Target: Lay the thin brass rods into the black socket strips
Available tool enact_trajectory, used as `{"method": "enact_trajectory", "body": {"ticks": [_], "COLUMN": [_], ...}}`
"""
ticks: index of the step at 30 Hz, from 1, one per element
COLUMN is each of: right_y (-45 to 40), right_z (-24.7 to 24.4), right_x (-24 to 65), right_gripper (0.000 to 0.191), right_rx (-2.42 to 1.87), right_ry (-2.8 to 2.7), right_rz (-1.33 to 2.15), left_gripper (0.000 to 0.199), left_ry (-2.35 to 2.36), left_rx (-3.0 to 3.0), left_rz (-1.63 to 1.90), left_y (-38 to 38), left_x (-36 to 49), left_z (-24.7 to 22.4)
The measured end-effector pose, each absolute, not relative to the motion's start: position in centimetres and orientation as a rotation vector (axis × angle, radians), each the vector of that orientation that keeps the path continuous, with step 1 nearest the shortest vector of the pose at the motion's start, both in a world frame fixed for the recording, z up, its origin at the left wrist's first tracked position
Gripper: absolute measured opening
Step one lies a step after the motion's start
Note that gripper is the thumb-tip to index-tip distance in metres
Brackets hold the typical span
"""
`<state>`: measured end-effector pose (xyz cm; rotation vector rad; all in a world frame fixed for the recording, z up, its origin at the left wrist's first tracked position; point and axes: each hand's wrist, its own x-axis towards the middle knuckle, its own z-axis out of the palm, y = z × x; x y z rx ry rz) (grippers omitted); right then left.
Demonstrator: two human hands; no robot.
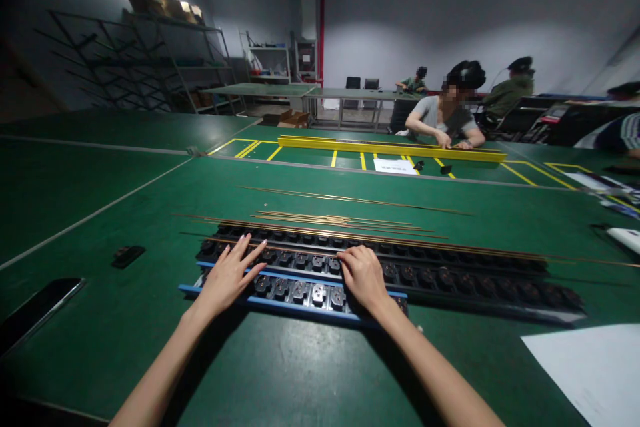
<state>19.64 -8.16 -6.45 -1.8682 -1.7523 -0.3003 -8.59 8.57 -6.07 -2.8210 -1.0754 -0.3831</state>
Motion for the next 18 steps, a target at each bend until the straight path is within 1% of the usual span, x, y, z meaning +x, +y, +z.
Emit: {"method": "enact_trajectory", "body": {"ticks": [9,12,18], "right_y": [-8.2,-7.5,-5.4], "right_z": [-5.6,-5.4,-5.2], "right_x": [18.8,17.7,13.5], "right_gripper": [0.027,0.035,0.054], "right_rx": [-1.937,-1.927,-1.974], "right_ry": [-1.752,-1.735,-1.909], "right_rz": [-0.336,-0.281,-0.078], "left_gripper": [0.052,0.052,0.053], "left_ry": [-1.073,-1.069,-1.082], "left_rx": [-2.821,-2.824,-2.835], "left_rz": [-0.447,-0.447,-0.375], "left_y": [8.5,8.6,8.6], "left_x": [-8.6,-8.6,-8.6], "left_z": [-6.2,-6.2,-6.1]}}
